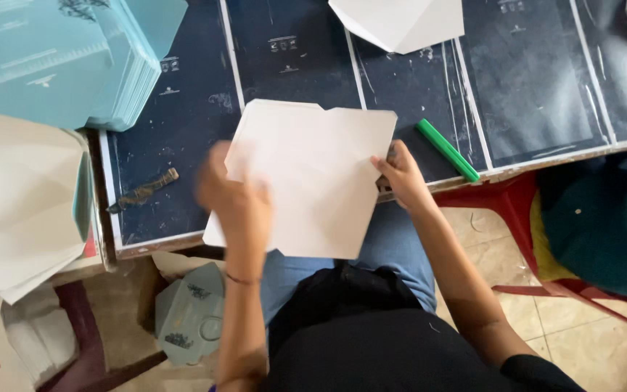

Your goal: The person inserts a light blue cover into a white book cover, folds the flaps, and stacks the assembled book. They repeat this process with multiple covers and books, stacking the finished items on the table.

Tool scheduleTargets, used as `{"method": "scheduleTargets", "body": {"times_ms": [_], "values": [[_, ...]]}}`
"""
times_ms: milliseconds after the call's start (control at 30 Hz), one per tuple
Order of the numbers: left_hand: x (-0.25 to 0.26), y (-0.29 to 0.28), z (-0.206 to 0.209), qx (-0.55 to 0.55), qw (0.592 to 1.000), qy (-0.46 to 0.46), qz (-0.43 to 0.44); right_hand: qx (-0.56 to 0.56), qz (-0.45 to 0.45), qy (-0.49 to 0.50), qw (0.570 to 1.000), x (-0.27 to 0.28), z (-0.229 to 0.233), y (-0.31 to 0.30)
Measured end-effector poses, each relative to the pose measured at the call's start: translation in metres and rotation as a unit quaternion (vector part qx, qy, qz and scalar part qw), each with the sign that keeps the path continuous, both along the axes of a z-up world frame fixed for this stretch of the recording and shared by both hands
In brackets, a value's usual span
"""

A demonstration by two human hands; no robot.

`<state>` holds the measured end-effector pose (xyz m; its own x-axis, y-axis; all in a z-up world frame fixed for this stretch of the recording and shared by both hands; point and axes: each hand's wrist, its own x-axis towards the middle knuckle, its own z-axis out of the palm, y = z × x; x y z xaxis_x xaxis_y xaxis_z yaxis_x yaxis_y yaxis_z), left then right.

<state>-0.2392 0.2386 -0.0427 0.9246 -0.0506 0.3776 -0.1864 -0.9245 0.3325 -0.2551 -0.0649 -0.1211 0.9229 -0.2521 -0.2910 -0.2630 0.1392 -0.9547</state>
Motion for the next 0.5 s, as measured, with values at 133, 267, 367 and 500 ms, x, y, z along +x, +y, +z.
{"method": "scheduleTargets", "body": {"times_ms": [133,267,367,500], "values": [[-0.011,-0.034,-0.042,0.023,0.977,0.118,-0.177,-0.032,0.019,0.048,0.998,0.007,-0.017,-0.006],[-0.013,-0.038,-0.059,0.042,0.965,0.185,-0.179,-0.102,0.071,0.084,0.989,0.006,0.015,-0.012],[-0.013,-0.039,-0.061,0.038,0.967,0.185,-0.169,-0.553,0.101,0.095,0.821,0.022,0.009,-0.027],[-0.014,-0.039,-0.055,0.017,0.97,0.175,-0.167,-0.633,0.036,0.032,0.773,0.042,0.011,-0.032]]}}
